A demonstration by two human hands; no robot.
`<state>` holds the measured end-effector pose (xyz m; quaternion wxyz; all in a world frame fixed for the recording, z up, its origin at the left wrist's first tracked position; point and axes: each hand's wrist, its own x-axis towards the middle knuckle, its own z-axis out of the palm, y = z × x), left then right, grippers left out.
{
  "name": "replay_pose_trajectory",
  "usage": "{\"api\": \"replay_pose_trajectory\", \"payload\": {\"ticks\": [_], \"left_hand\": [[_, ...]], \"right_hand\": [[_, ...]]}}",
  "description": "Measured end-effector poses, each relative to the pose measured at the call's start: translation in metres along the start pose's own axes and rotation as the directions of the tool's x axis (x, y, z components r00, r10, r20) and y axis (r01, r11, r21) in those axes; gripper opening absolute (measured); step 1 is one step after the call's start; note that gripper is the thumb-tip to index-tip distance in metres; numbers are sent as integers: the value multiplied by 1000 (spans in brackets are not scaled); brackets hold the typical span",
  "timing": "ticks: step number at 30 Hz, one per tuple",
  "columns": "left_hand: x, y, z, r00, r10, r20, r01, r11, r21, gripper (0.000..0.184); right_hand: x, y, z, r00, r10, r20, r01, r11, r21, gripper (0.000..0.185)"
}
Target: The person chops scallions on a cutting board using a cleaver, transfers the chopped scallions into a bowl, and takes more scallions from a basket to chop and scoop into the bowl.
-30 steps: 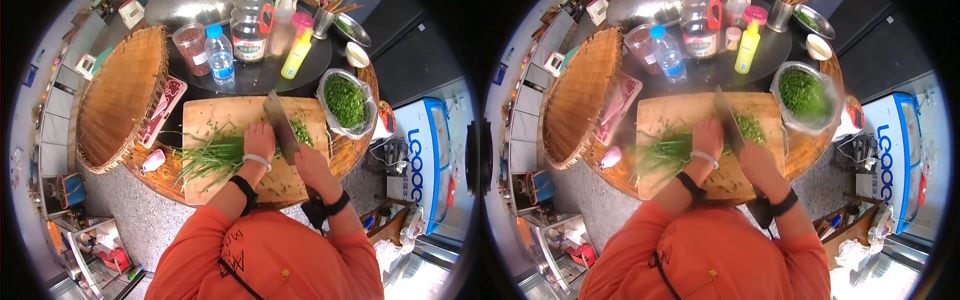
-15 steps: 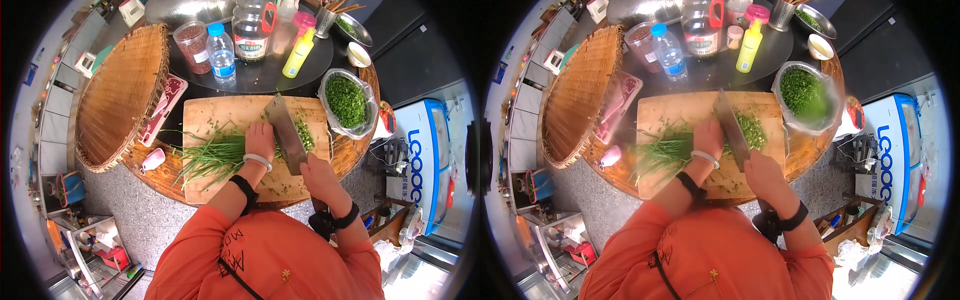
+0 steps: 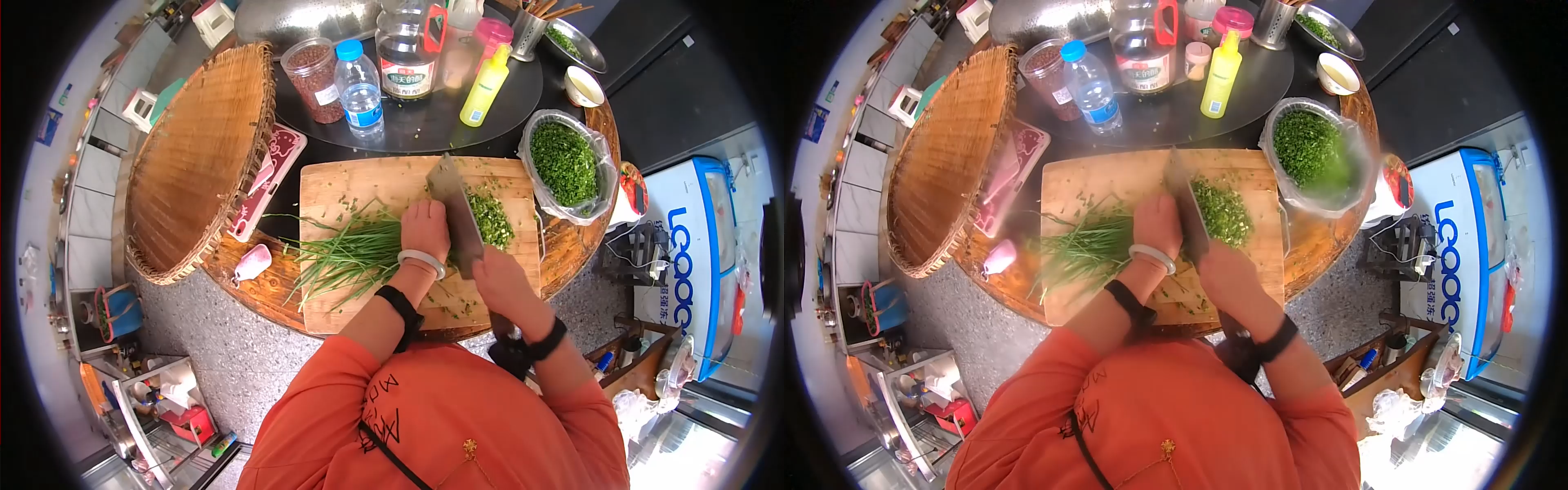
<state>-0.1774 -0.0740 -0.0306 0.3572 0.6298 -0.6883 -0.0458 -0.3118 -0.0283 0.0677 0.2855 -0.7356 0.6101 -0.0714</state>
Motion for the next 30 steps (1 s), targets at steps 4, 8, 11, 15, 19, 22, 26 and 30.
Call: {"api": "replay_pose_trajectory", "payload": {"ticks": [4, 8, 11, 15, 19, 22, 26, 30], "left_hand": [[-4, -5, -6, 998, 45, 51, -46, 999, 21, 7], [-6, -11, -22, 998, 46, 50, -55, 978, 201, 8], [-8, -10, -16, 999, 36, 33, -42, 980, 195, 9], [-5, -9, -12, 995, -22, 100, -1, 975, 221, 9], [-2, -12, -12, 999, 40, -13, -37, 986, 161, 6], [-9, -11, -10, 1000, 5, 29, -9, 987, 161, 5], [-6, -10, -11, 998, -23, 64, 12, 986, 169, 5], [0, -12, -8, 1000, -22, 14, 20, 989, 150, 5]], "right_hand": [[17, 2, -3, 996, -77, -35, 76, 997, -30, 21], [-16, -17, -28, 1000, -23, -11, 22, 995, -96, 20], [-22, -20, -28, 998, 27, 48, -20, 991, -130, 18], [8, -10, -1, 999, -4, 51, 9, 995, -99, 18], [-2, -17, -24, 996, -87, 11, 87, 992, -92, 21], [-21, -17, -29, 996, 50, 74, -48, 998, -28, 22], [3, -11, -1, 993, -97, 61, 101, 994, -52, 23], [7, -10, -18, 999, -33, -3, 33, 999, -20, 22]]}}
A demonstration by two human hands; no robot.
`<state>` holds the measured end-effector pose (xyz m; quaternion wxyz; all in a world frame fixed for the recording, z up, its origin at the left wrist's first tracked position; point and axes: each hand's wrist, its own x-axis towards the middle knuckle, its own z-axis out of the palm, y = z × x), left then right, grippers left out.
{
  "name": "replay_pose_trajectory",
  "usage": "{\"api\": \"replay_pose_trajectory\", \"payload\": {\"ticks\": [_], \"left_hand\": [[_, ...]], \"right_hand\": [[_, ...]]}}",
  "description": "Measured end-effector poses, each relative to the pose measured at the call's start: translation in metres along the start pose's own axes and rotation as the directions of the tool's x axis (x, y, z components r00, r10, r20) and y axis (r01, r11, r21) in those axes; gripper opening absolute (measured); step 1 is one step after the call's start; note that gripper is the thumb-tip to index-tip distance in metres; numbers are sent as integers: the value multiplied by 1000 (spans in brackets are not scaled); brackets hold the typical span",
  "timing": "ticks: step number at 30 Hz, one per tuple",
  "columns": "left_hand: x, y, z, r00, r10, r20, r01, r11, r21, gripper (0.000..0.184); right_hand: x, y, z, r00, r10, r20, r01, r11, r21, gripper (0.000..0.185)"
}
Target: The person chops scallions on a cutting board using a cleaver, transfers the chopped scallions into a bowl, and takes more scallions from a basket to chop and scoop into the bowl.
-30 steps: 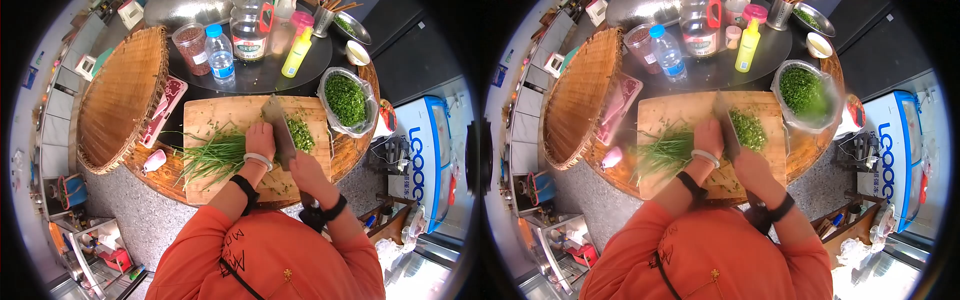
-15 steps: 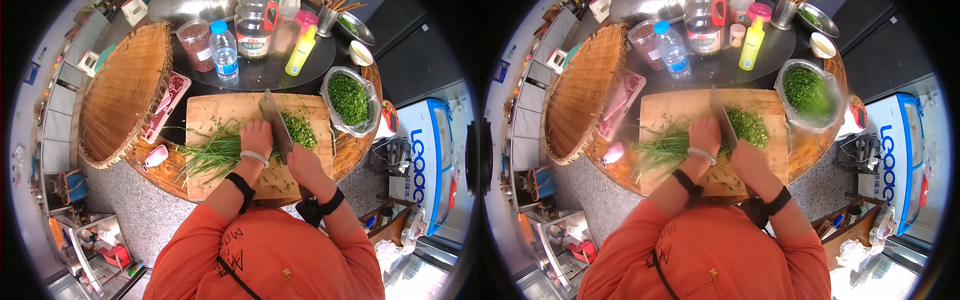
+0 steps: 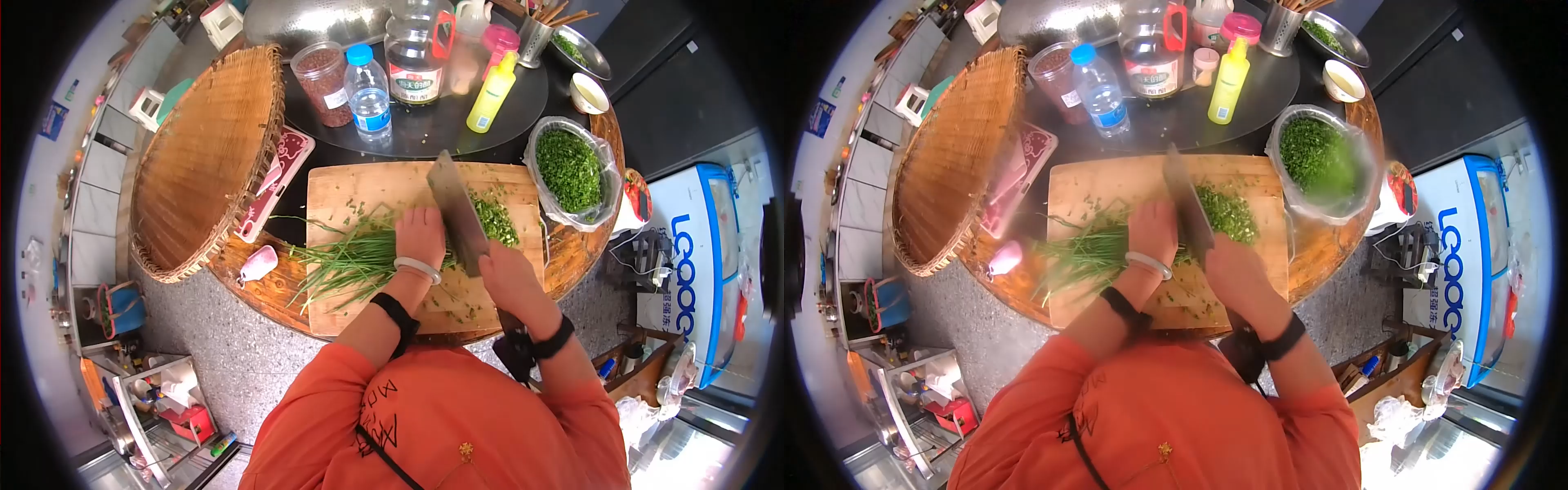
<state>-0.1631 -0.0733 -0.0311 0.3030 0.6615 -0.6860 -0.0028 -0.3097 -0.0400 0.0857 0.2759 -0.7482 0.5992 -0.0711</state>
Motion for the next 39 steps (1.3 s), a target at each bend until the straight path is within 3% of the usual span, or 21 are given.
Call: {"api": "replay_pose_trajectory", "payload": {"ticks": [5, 11, 13, 17, 19, 23, 26, 27, 28, 30, 32, 33, 35, 39], "left_hand": [[-7, 0, 1, 1000, -15, 13, 16, 999, -39, 6], [-4, -1, -1, 1000, -10, -17, 8, 997, -80, 6], [-7, -2, 1, 1000, -10, -9, 9, 999, -44, 6], [-5, -2, 3, 1000, -4, 18, 4, 1000, -10, 7], [-4, -3, 5, 1000, 7, 8, -7, 1000, -17, 7], [-6, -10, 2, 998, 56, 36, -53, 996, -65, 11], [-3, -13, -6, 998, 52, 30, -46, 981, -187, 12], [1, -11, -16, 998, 56, 36, -48, 982, -185, 12], [13, -6, -28, 991, 83, 102, -64, 983, -173, 14], [34, -8, -31, 979, 117, 166, -90, 983, -163, 16], [59, -11, -23, 906, 291, 309, -227, 947, -226, 23], [70, -11, -13, 903, 300, 308, -237, 945, -226, 23], [85, -10, 10, 749, 502, 432, -520, 850, -87, 30], [97, -7, 4, 630, 525, 572, -594, 800, -80, 31]], "right_hand": [[-17, 2, 8, 999, -2, 48, -1, 998, 61, 22], [6, 10, 13, 1000, 14, -26, -13, 997, 70, 22], [-9, 9, 3, 1000, 21, 18, -24, 985, 169, 22], [-1, 6, 20, 994, 2, 113, -16, 992, 128, 23], [12, 4, 32, 999, 40, 7, -41, 997, 72, 23], [16, 15, 25, 997, 65, -50, -59, 993, 107, 24], [-7, 26, 8, 988, 110, -107, -81, 966, 244, 21], [-15, 32, 1, 981, 67, -182, -7, 950, 312, 19], [-23, 36, -6, 964, 32, -265, 71, 926, 370, 17], [-34, 40, -17, 957, 107, -271, 29, 890, 456, 16], [-48, 31, -31, 945, 264, -190, -81, 757, 648, 17], [-51, 34, -29, 943, 268, -198, -78, 755, 651, 17], [-58, 44, -21, 922, 261, -285, -34, 788, 614, 16], [-70, 59, -13, 914, 317, -252, -97, 775, 625, 15]]}}
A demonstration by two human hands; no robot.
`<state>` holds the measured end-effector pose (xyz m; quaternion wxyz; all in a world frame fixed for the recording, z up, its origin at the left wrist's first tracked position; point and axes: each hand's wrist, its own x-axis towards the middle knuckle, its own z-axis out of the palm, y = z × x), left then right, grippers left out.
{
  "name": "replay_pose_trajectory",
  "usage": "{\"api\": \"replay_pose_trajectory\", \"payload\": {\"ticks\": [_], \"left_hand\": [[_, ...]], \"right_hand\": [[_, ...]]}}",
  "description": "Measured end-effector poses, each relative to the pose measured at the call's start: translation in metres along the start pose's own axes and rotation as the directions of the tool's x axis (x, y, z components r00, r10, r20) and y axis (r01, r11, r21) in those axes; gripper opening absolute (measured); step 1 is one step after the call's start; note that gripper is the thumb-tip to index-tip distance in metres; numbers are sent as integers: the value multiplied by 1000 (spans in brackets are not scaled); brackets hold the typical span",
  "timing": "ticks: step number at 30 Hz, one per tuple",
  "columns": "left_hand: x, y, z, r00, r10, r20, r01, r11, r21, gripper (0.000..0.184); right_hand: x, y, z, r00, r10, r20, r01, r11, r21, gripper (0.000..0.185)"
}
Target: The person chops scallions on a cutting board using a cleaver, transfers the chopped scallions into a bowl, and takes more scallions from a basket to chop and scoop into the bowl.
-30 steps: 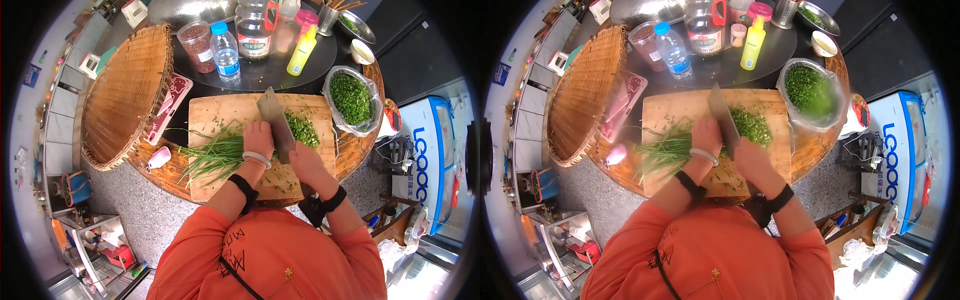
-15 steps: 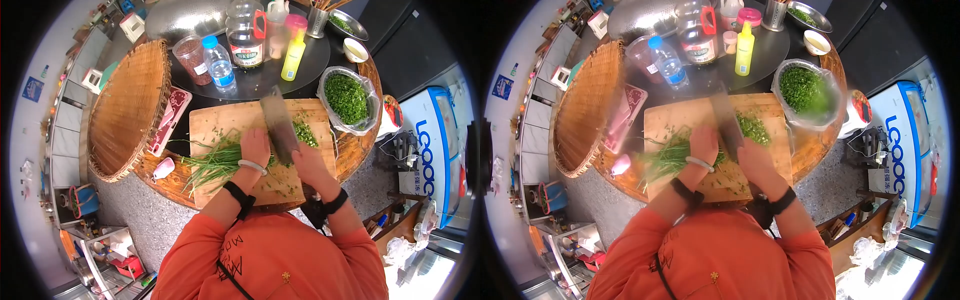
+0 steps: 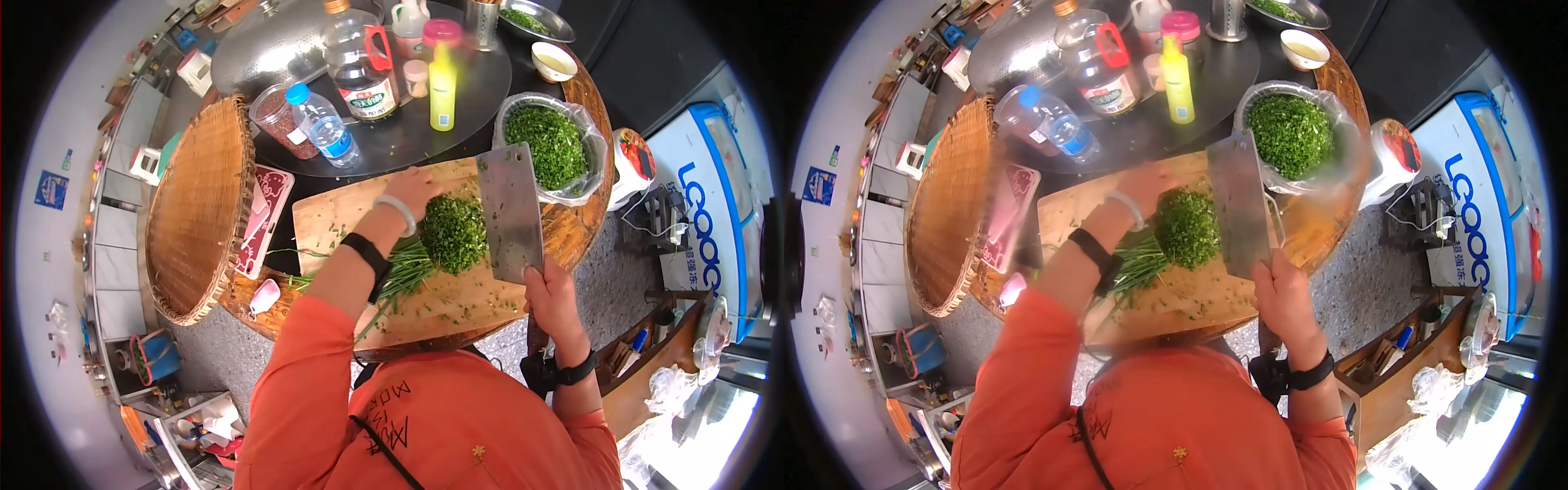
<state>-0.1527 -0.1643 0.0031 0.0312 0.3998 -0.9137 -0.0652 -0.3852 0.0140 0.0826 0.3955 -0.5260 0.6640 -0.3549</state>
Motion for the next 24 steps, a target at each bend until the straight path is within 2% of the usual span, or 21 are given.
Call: {"api": "replay_pose_trajectory", "payload": {"ticks": [2, 3, 4, 6, 7, 8, 9, 10, 11, 13, 14, 16, 18, 20, 21, 23, 24], "left_hand": [[-12, -13, -1, 997, 5, -74, -4, 1000, 16, 29], [-21, -30, 18, 969, 67, -236, -75, 997, -27, 26], [-32, -40, 24, 972, 68, -224, -76, 997, -26, 26], [-55, -49, 29, 997, 38, -61, -41, 998, -56, 23], [-68, -30, -2, 999, -43, -12, 41, 993, -109, 17], [-77, -25, -4, 999, -50, -8, 48, 993, -111, 17], [-83, -20, -6, 992, -79, -95, 62, 983, -175, 18], [-90, -15, -9, 977, -116, -180, 71, 968, -240, 23], [-97, -7, -11, 976, -127, -179, 81, 967, -243, 23], [-103, 19, -20, 974, -224, -40, 207, 944, -259, 64], [-108, 31, -19, 972, -233, -41, 214, 941, -262, 64], [-113, 48, -16, 976, -216, -25, 214, 974, -75, 90], [-116, 40, 6, 971, -230, -59, 226, 972, -65, 84], [-116, 32, 20, 932, -341, -123, 328, 938, -116, 81], [-114, 32, 22, 931, -344, -125, 330, 936, -118, 81], [-108, 38, 28, 873, -450, -187, 436, 893, -115, 80], [-104, 46, 25, 872, -453, -189, 437, 891, -118, 80]], "right_hand": [[0, 16, -1, 993, -114, -34, 110, 989, -101, 15], [-1, 16, -1, 994, -106, -34, 102, 991, -91, 15], [-1, 13, -2, 994, -101, -45, 97, 993, -73, 15], [-2, 4, -3, 995, -89, -50, 87, 995, -50, 16], [-2, -3, -4, 999, -22, -27, 22, 1000, -7, 15], [-1, -7, -4, 999, 43, -2, -43, 999, 33, 15], [1, -2, -2, 999, 44, 7, -44, 999, 31, 15], [3, 6, 0, 999, -44, -6, 44, 999, 0, 16], [5, 10, 2, 991, -132, -15, 132, 991, -31, 16], [5, 3, 3, 993, -118, 12, 118, 993, -16, 16], [5, 0, 3, 994, -104, 29, 104, 995, -1, 16], [4, -4, 5, 995, -92, 42, 91, 996, 18, 16], [4, -4, 4, 996, -75, 51, 73, 997, 40, 16], [4, -2, 2, 996, -48, 78, 47, 999, 8, 16], [4, -1, 3, 996, -50, 80, 50, 999, 6, 16], [4, 5, 4, 990, -130, 51, 132, 991, -30, 16], [3, 5, 3, 990, -132, 53, 134, 990, -34, 16]]}}
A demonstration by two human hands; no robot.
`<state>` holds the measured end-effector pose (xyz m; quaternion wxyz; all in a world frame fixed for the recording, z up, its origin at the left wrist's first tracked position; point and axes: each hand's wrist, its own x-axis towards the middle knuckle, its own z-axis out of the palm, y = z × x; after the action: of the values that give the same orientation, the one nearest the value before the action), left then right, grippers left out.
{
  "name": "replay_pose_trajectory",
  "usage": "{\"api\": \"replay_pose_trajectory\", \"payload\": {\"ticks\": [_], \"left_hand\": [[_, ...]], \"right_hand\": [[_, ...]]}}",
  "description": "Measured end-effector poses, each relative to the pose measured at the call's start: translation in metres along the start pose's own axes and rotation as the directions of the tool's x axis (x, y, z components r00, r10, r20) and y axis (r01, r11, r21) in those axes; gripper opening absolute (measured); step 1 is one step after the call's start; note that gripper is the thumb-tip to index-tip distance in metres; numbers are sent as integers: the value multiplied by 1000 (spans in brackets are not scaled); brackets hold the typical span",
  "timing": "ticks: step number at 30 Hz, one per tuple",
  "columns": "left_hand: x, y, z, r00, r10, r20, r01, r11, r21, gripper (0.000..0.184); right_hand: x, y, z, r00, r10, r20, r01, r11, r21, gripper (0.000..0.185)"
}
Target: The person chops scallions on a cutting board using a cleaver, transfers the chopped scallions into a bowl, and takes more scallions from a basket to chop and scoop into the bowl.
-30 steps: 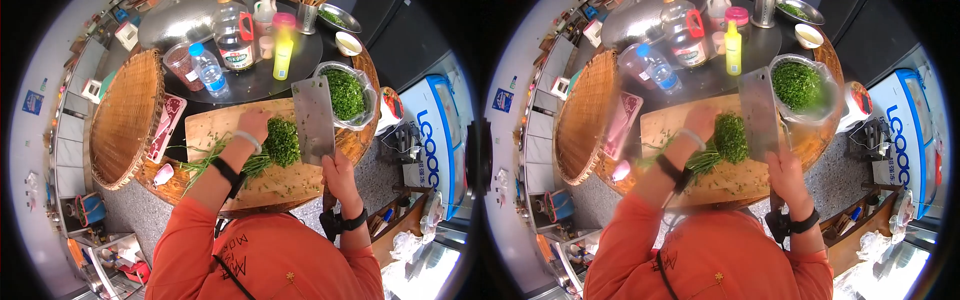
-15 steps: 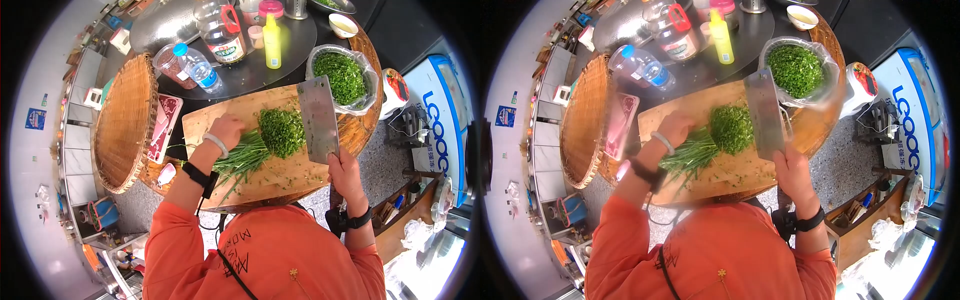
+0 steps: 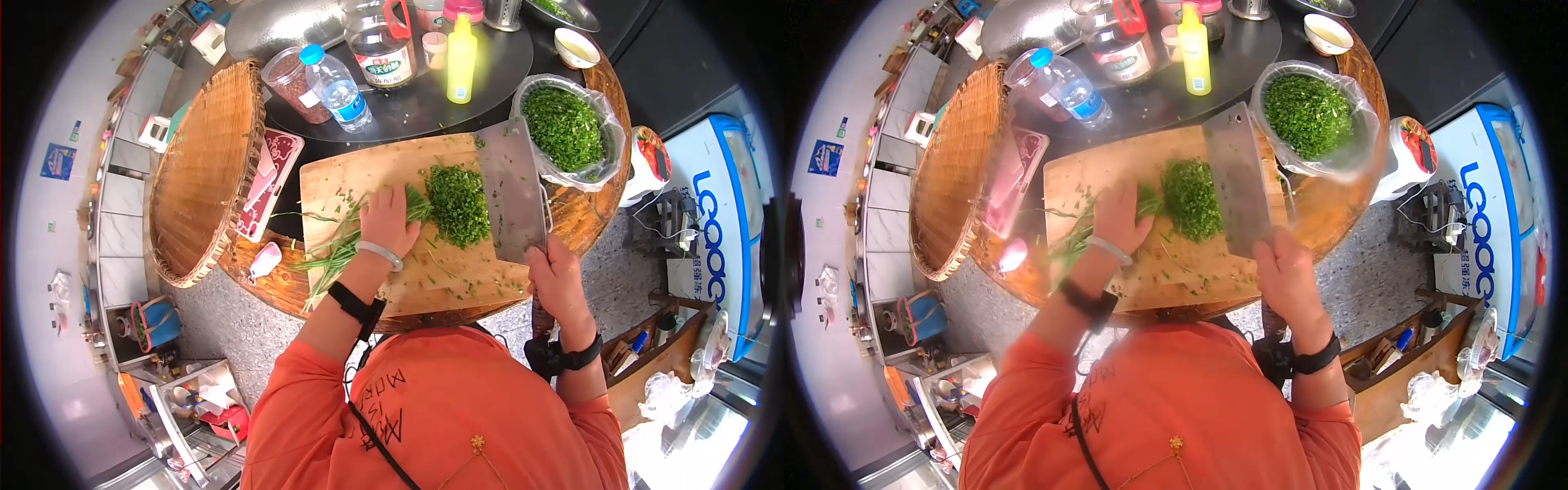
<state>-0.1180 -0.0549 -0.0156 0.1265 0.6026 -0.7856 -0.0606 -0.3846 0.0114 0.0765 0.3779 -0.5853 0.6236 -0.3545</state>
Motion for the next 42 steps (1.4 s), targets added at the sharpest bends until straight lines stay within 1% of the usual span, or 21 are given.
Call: {"api": "replay_pose_trajectory", "payload": {"ticks": [2, 5, 9, 11, 14, 17, 21, 23, 24, 26, 27, 28, 29, 30, 31, 32, 35, 38, 40, 41, 42], "left_hand": [[2, 24, -13, 977, -213, 16, 212, 975, 63, 84], [2, 49, -19, 948, -316, -30, 316, 935, 163, 92], [3, 42, -10, 943, -325, 68, 311, 937, 159, 103], [-2, 27, -4, 964, -255, 79, 252, 967, 44, 109], [-9, 43, -35, 938, -303, 168, 307, 952, 7, 111], [-19, 41, -27, 952, -256, 170, 242, 965, 98, 114], [-19, 23, -31, 937, -247, 247, 239, 969, 61, 115], [-13, 21, -44, 990, -109, 89, 106, 994, 32, 87], [-5, 20, -44, 990, -109, 88, 107, 994, 33, 87], [26, 16, -43, 976, -170, 136, 198, 951, -238, 44], [39, 23, -40, 956, -288, 50, 292, 937, -191, 20], [54, 26, -36, 958, -283, 46, 287, 939, -192, 20], [68, 27, -32, 908, -384, 168, 401, 912, -86, 21], [78, 28, -28, 831, -484, 274, 495, 868, 33, 21], [84, 30, -26, 811, -486, 326, 498, 865, 51, 22], [86, 30, -21, 814, -480, 327, 492, 869, 52, 22], [88, 28, -6, 804, -475, 357, 488, 871, 59, 23], [85, 15, -3, 820, -482, 308, 499, 866, 26, 22], [80, -12, -1, 930, -249, 269, 335, 877, -345, 21], [76, -19, -3, 930, -255, 266, 339, 876, -343, 21], [68, -21, -11, 978, -198, 58, 203, 875, -440, 18]], "right_hand": [[-1, 0, -1, 1000, -9, 15, 8, 1000, 22, 16], [-2, 2, -2, 999, -26, 28, 26, 999, 27, 16], [-4, 2, -5, 999, -18, 37, 17, 999, 28, 17], [-4, 3, -6, 998, -31, 47, 30, 999, 14, 18], [-3, 3, -8, 998, 15, 66, -17, 999, 29, 19], [-3, -6, -9, 993, 72, 95, -78, 995, 63, 20], [-3, 6, -12, 995, -62, 83, 62, 998, 4, 20], [-3, 5, -14, 996, -31, 85, 31, 999, -6, 20], [-4, 5, -15, 996, -32, 86, 32, 999, -5, 20], [-5, 6, -15, 996, 7, 84, -9, 1000, 24, 20], [-6, 2, -17, 997, 4, 82, -6, 1000, 25, 20], [-8, -5, -20, 993, 69, 96, -73, 997, 39, 19], [-10, -8, -23, 985, 135, 111, -141, 989, 52, 19], [-12, -2, -24, 985, 134, 104, -140, 989, 53, 19], [-13, 9, -25, 996, 53, 75, -55, 998, 15, 18], [-13, 15, -26, 998, -26, 49, 28, 999, -25, 17], [-17, 17, -31, 1000, 7, 28, -6, 999, -32, 17], [-19, 21, -32, 999, 42, 14, -42, 999, -27, 17], [-17, 17, -31, 998, 55, 21, -55, 998, -9, 17], [-16, 14, -30, 997, 66, 28, -66, 998, 6, 18], [-14, 9, -30, 997, 62, 36, -62, 998, 7, 18]]}}
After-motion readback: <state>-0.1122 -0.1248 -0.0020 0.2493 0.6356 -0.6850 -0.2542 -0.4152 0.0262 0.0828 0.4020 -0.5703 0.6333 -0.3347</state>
